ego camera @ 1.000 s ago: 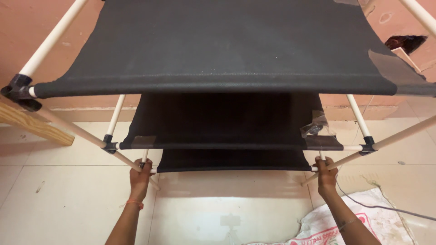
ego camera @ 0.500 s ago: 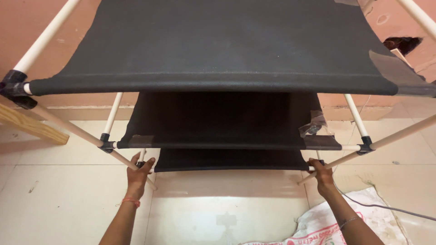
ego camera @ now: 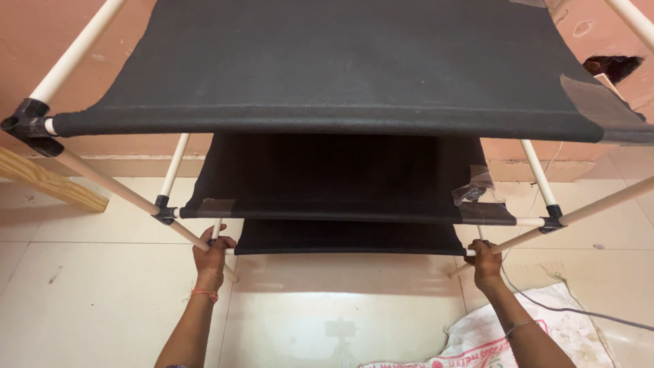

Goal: The person assembles a three-tier fabric drying rack by inserting white poles into black plastic connectors and securing the black fabric shelves. They repeatedly adjust the frame and press the fabric to ensure stability.

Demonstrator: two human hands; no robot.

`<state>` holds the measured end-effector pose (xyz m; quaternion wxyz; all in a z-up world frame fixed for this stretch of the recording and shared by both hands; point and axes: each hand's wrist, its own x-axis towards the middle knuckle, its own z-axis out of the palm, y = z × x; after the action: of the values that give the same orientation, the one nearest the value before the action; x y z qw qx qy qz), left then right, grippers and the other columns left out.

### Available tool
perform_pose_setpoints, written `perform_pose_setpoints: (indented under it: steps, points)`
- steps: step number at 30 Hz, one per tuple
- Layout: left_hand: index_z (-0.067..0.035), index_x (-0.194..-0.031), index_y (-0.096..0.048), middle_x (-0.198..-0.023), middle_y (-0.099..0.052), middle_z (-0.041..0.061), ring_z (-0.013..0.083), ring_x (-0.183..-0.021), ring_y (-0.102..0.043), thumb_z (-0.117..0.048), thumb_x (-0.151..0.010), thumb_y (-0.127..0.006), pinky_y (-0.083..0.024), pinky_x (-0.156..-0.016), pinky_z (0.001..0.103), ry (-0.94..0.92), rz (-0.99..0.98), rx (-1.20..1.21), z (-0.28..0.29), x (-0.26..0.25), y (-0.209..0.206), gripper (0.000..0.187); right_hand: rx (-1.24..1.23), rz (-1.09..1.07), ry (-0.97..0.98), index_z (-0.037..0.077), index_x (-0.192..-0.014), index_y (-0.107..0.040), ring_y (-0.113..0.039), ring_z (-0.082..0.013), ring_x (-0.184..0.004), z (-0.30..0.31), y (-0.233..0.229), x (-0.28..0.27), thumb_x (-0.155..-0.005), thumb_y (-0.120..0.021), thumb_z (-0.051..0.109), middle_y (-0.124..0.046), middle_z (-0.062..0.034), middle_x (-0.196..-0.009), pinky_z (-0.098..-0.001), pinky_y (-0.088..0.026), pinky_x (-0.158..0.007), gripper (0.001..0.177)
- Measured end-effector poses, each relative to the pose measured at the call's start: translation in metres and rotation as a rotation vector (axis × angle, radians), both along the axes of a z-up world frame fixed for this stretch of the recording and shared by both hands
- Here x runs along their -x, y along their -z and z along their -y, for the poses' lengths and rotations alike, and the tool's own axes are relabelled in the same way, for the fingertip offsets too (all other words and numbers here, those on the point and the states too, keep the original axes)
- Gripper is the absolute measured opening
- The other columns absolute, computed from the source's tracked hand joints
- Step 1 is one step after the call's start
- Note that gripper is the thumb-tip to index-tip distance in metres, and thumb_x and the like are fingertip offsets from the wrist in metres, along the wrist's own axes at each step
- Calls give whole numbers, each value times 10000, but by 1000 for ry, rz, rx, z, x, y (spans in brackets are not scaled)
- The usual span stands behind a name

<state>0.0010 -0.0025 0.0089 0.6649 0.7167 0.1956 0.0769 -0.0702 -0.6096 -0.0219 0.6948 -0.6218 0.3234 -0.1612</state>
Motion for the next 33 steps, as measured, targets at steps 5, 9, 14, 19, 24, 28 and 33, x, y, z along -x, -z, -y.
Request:
perform_pose_setpoints:
  steps: [5, 9, 14, 19, 24, 28, 33]
  points:
    - [-14, -1161, -703, -743, -637, 88, 154, -682, -579, 15, -895, -505, -474, -642, 315, -57, -38, 5, 1, -1, 4, 332, -6, -4, -17, -51, -941, -577, -574, -239, -689, 0, -3, 1, -932, -605, 128, -578, -146, -854, -366, -540, -605, 181]
    - [-5, -1128, -719, -728, -644, 72, 129, -661, -567, 18, -868, -521, -461, -626, 267, -72, 54, -72, 0, -1, 12, 328, -4, -31, 51, -37, -894, -558, -552, -253, -644, -4, -6, -1, -899, -606, 110, -559, -133, -820, -371, -514, -577, 155]
    - [6, -1119, -723, -723, -638, 69, 113, -638, -550, 10, -857, -525, -446, -607, 253, -83, 124, -70, 0, -1, 18, 328, 8, -40, 110, -31, -858, -554, -552, -263, -642, -9, -8, 0, -880, -602, 109, -554, -132, -809, -368, -507, -571, 150]
    - [16, -1098, -727, -729, -646, 79, 141, -644, -566, 12, -837, -535, -451, -609, 279, -86, 98, -77, -1, 0, 16, 324, 25, -25, 86, -46, -857, -559, -569, -242, -683, -11, -13, 0, -869, -600, 104, -568, -138, -807, -361, -512, -585, 155]
    - [53, -962, -713, -746, -689, 85, 167, -723, -645, -79, -917, -567, -504, -705, 297, -80, 4, -80, 0, 1, 21, 202, 21, -62, 74, -32, -867, -567, -564, -247, -681, -10, -19, 2, -864, -612, 120, -532, -109, -807, -369, -551, -605, 159]
    - [33, -946, -704, -763, -673, 106, 197, -750, -626, -77, -899, -557, -491, -745, 327, -74, 2, 6, -5, -2, 26, 189, 35, -38, 52, -40, -868, -558, -575, -232, -706, -11, -18, 2, -862, -610, 118, -551, -107, -816, -374, -556, -609, 166]
    - [29, -977, -698, -804, -673, 111, 191, -782, -624, -92, -905, -578, -492, -761, 322, -35, 29, -23, -6, 0, 22, 185, 91, -2, 63, -65, -919, -586, -571, -219, -723, -8, -8, 4, -930, -639, 133, -590, -125, -873, -342, -529, -622, 205]
